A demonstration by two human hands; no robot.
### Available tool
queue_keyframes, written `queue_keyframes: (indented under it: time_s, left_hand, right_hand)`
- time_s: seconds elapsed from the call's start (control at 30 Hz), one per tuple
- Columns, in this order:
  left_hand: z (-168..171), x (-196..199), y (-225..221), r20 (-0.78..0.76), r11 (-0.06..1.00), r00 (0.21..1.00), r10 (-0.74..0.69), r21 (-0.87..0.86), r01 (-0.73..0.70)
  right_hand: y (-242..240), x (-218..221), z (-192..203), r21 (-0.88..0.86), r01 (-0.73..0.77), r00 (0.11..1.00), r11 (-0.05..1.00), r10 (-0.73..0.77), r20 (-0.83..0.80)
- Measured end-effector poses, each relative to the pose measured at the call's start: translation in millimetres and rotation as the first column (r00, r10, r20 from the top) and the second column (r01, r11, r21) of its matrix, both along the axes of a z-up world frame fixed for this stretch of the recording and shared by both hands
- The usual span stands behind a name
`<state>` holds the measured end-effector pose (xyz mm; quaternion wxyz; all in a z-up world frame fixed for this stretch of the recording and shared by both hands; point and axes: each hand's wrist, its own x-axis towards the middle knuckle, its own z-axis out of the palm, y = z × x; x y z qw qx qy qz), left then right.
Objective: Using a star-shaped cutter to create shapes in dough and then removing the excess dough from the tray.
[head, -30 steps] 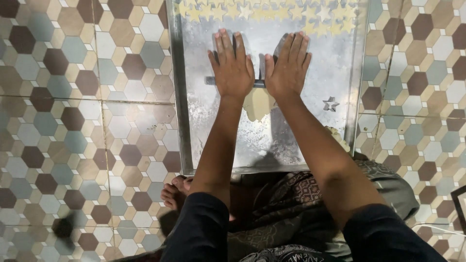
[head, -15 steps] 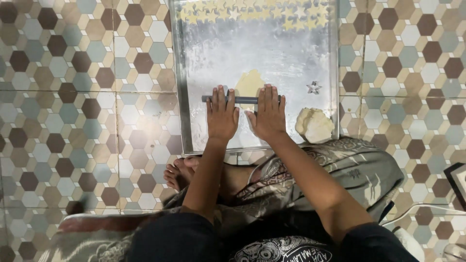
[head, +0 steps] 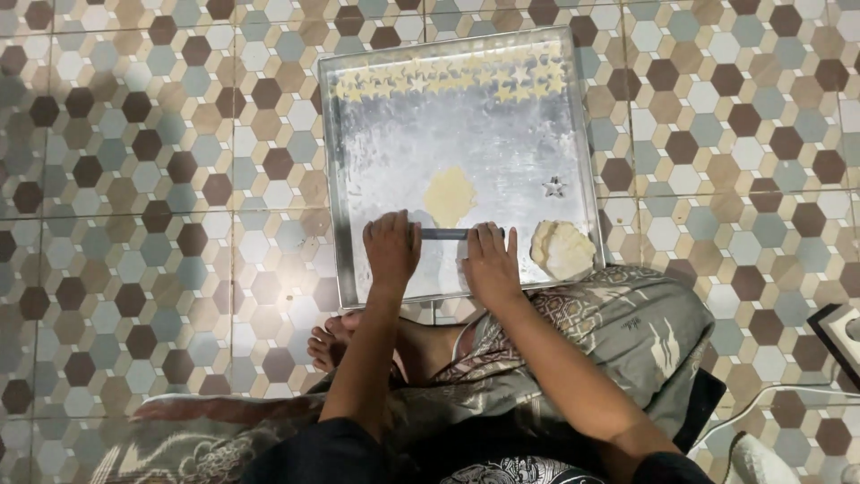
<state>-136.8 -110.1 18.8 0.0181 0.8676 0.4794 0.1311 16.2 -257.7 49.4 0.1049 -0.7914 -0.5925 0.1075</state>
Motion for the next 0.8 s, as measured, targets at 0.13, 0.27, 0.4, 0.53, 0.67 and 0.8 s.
queue_keyframes:
  time_s: [0.13,0.27,0.4,0.53,0.67,0.8]
  left_hand:
    - [2.5,42.2,33.0,0.016,1.000,1.000,0.014,0.021,-0.014]
    - [18.2,74.7,27.6,-0.202,0.978,0.979,0.036,-0.193,-0.076]
    - [25.2,85.5,13.1,-0.182,0.949,0.982,0.053,-0.298,-0.107]
    - [22.0,88.5,8.6,-0.174,0.957,0.981,0.083,-0.260,-0.127]
    - [14.0,93.4,16.9,-0.079,0.941,0.974,0.211,-0.254,-0.225]
    - [-10.1,90.4,30.2,0.049,0.886,0.936,0.348,-0.345,-0.311]
  right_hand:
    - [7.6,4.4,-20.5,0.083,-0.039,0.998,0.996,0.035,0.052]
    - [8.6,-2.5,2.8,0.004,-0.113,0.990,0.994,0.113,-0.083]
    - [10.0,-3.5,-3.5,0.005,-0.151,0.986,0.989,0.150,-0.077]
    - [11.3,-5.8,4.9,0.018,-0.137,0.986,0.990,0.138,-0.093]
    - [12.7,-6.3,26.6,-0.031,-0.159,0.982,0.987,0.155,-0.107]
    - [12.4,-6.9,24.2,-0.040,-0.170,0.981,0.985,0.165,-0.098]
